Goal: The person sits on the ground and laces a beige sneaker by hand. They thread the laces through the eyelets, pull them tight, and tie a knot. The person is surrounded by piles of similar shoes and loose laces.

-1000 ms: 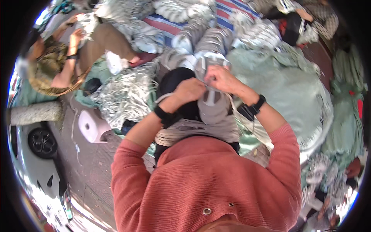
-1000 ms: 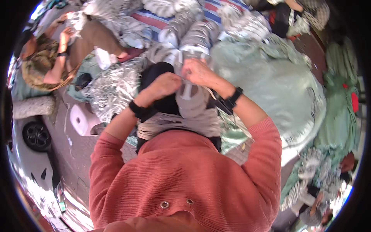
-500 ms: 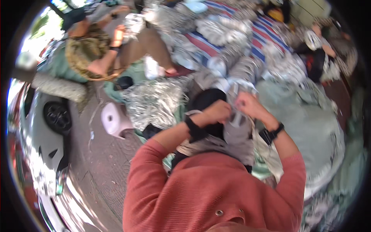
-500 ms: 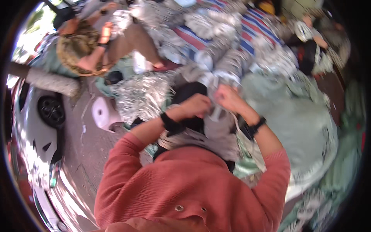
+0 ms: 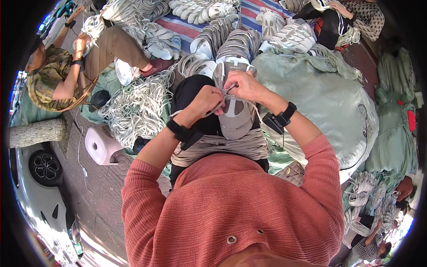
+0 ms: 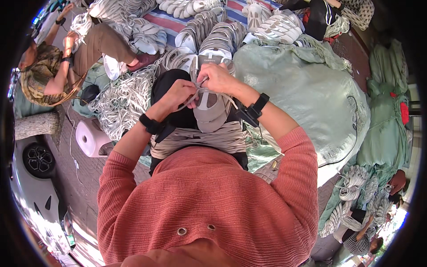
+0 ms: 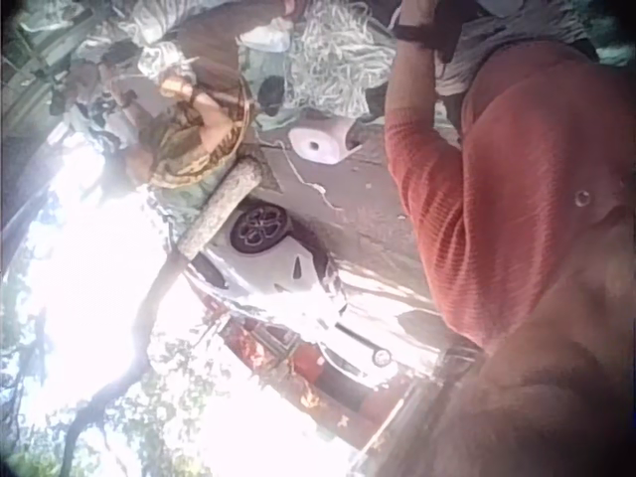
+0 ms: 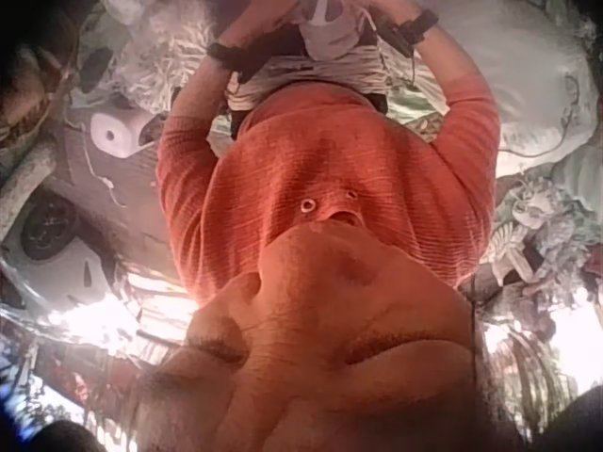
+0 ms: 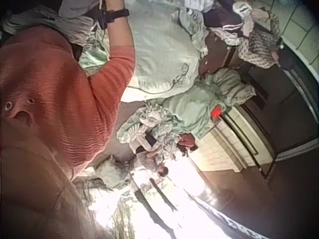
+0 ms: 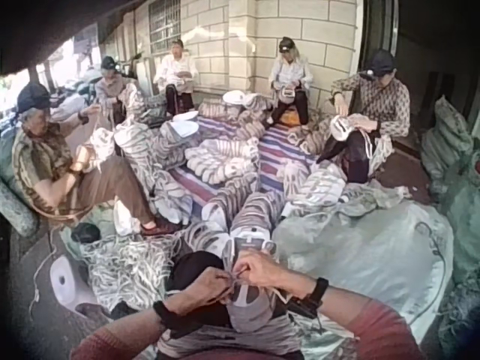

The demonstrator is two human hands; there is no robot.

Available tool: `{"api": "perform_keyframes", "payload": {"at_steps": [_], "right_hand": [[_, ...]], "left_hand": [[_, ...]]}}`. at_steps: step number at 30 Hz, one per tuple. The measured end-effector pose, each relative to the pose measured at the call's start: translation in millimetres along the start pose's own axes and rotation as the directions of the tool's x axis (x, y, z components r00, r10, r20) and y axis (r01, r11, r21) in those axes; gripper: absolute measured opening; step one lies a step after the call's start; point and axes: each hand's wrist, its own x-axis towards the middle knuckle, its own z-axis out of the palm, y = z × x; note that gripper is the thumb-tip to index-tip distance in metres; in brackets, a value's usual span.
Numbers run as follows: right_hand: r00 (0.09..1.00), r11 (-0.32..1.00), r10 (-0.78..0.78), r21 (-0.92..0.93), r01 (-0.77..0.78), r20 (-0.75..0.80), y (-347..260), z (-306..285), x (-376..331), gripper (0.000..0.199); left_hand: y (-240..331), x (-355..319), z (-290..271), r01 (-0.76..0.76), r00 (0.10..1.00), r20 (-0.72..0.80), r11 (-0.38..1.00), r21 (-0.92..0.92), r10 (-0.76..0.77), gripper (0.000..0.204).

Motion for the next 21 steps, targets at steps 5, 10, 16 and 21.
{"api": "perform_keyframes", "payload": {"at_steps": [5, 10, 16, 21], "right_hand": [[0.999, 0.999, -0.045, -0.025, 0.045, 0.025, 5.5, -0.5, 2.3, 0.013], [0.928, 0.983, -0.13, 0.077, 0.167, -0.349, 7.7, -21.6, -0.5, 0.012], [0.84, 0.513, 0.519, 0.844, -0.155, -0.161, -6.3, -79.3, -3.7, 0.032], [0.984, 0.97, -0.145, 0.18, 0.162, -0.104, -10.0, -29.0, 8.1, 0.016]], "left_hand": [[0.1, -21.5, 11.8, -0.195, 0.811, -0.102, 0.43, 0.882, 0.577, 0.021], [17.6, -20.2, 3.1, -0.267, 0.8, -0.074, 0.464, 0.845, 0.595, 0.045], [30.1, -10.5, -19.2, -0.364, 0.907, 0.227, 0.387, 0.847, 0.355, 0.031], [28.8, 0.6, -25.0, -0.439, 0.875, 0.301, 0.361, 0.823, 0.379, 0.03]]}}
